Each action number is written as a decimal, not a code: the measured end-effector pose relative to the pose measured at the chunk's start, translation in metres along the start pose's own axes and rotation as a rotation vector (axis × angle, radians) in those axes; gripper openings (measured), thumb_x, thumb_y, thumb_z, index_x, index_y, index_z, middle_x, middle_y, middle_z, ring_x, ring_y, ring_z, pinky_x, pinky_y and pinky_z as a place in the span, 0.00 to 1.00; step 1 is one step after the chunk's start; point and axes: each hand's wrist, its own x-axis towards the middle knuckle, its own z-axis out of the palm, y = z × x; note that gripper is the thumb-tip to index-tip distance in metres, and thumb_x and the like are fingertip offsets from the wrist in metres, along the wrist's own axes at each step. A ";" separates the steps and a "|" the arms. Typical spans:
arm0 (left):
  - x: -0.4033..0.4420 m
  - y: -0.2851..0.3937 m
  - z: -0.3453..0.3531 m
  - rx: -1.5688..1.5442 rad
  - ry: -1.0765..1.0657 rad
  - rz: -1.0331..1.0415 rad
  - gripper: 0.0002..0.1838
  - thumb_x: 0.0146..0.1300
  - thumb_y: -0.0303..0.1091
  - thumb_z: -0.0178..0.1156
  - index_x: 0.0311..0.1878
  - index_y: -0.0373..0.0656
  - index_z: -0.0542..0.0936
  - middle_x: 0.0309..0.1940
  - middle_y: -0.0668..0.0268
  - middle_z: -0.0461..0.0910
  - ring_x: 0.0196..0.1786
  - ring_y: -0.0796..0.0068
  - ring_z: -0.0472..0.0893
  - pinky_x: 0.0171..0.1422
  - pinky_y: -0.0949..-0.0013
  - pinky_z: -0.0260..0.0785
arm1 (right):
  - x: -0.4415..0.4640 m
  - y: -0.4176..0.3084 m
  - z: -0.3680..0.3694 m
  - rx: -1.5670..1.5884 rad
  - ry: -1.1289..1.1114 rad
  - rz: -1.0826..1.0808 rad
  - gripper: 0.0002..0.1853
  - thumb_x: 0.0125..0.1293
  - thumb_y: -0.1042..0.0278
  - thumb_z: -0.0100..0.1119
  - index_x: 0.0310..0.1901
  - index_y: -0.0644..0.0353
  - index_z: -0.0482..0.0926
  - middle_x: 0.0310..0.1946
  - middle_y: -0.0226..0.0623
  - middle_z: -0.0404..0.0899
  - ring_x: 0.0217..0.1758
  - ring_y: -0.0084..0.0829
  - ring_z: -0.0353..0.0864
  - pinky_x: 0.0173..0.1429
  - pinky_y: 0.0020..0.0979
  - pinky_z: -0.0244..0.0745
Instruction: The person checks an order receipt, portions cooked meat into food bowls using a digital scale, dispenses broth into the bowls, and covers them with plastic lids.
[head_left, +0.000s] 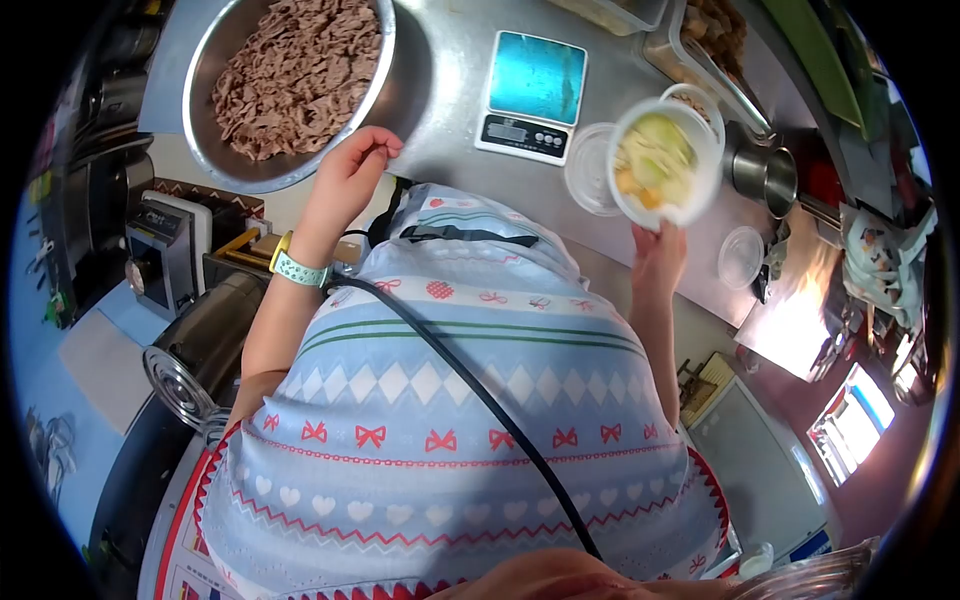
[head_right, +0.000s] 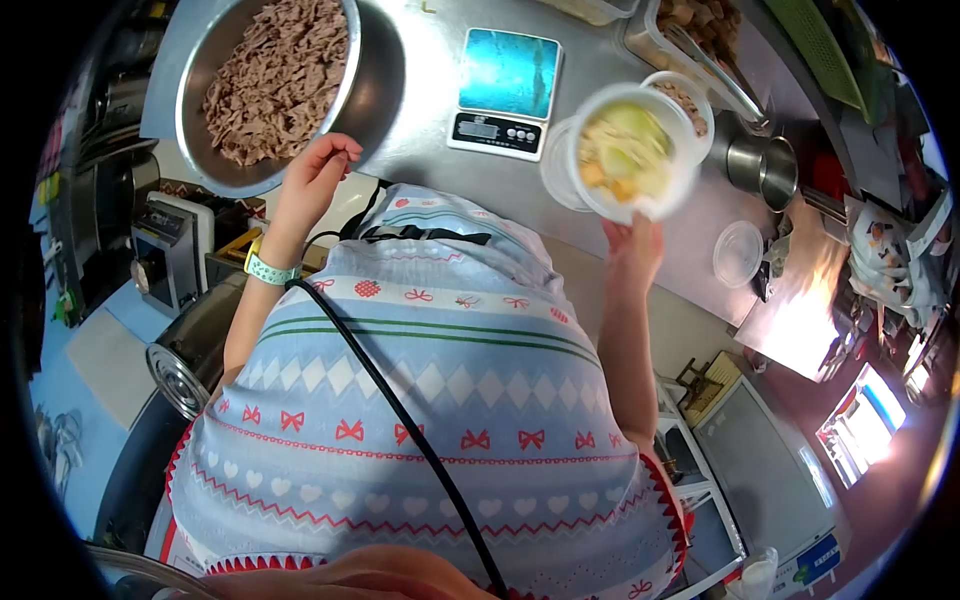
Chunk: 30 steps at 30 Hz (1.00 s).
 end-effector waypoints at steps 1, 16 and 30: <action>0.000 0.000 -0.005 -0.005 0.002 0.000 0.09 0.68 0.23 0.48 0.45 0.38 0.78 0.36 0.74 0.76 0.37 0.87 0.70 0.44 0.82 0.64 | 0.006 0.003 0.022 -0.026 -0.108 0.092 0.19 0.69 0.69 0.47 0.59 0.69 0.67 0.50 0.46 0.77 0.50 0.35 0.82 0.51 0.33 0.81; -0.017 -0.013 -0.082 -0.033 0.085 -0.005 0.09 0.67 0.23 0.49 0.44 0.37 0.78 0.35 0.73 0.77 0.38 0.85 0.72 0.44 0.81 0.65 | 0.027 0.052 0.135 -0.247 -0.301 0.217 0.11 0.71 0.65 0.45 0.44 0.64 0.72 0.40 0.41 0.80 0.34 0.27 0.80 0.37 0.29 0.81; -0.006 -0.013 -0.092 0.008 0.047 -0.022 0.09 0.69 0.24 0.47 0.45 0.39 0.77 0.36 0.74 0.75 0.36 0.87 0.69 0.43 0.82 0.63 | 0.008 0.093 0.093 -1.347 -0.296 -0.590 0.22 0.64 0.65 0.51 0.62 0.50 0.73 0.41 0.44 0.77 0.43 0.42 0.79 0.46 0.41 0.76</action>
